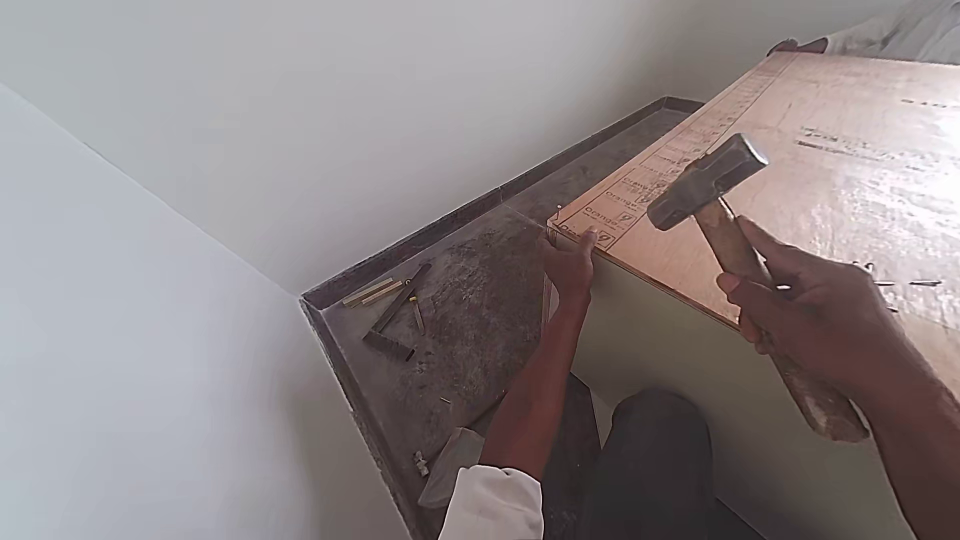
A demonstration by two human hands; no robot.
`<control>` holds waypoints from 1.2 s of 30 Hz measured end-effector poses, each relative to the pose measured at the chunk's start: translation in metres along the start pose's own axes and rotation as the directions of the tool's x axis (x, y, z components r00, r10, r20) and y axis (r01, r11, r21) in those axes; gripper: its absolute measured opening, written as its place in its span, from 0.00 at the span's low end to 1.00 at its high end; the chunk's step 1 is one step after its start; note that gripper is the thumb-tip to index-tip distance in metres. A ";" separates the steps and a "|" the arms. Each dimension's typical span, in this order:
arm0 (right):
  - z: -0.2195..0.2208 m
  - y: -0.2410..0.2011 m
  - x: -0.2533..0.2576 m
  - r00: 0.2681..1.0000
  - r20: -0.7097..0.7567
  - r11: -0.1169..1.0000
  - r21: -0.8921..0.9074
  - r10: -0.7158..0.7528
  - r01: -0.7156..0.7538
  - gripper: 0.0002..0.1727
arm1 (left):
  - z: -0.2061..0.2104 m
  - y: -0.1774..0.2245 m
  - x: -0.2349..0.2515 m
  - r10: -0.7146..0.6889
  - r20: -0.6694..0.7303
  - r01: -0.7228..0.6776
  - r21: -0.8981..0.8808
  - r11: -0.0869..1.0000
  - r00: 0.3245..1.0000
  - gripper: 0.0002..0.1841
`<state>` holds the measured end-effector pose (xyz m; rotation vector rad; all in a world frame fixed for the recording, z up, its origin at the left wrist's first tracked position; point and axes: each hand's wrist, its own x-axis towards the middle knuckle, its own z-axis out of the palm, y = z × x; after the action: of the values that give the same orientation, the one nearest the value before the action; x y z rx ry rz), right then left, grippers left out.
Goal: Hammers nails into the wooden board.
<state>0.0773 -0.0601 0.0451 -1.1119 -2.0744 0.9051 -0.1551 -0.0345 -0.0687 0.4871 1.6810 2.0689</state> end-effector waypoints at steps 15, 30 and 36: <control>0.067 -0.067 0.083 0.936 0.148 0.889 -0.294 -0.319 0.349 0.36 | 0.000 -0.002 0.007 0.027 -0.021 -0.025 0.082 0.996 0.999 0.43; 0.081 -0.063 0.078 0.911 0.058 0.870 -0.276 -0.409 0.408 0.36 | -0.001 -0.004 0.008 0.045 -0.012 -0.044 0.093 0.995 0.999 0.41; 0.067 -0.072 0.093 0.969 0.151 0.945 -0.232 -0.198 0.229 0.37 | -0.001 -0.008 0.012 0.049 -0.007 -0.048 0.145 0.988 0.999 0.43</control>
<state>-0.0491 -0.0285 0.0810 -0.9462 -2.4102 0.6361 -0.1650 -0.0271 -0.0771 0.5692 1.8518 1.9948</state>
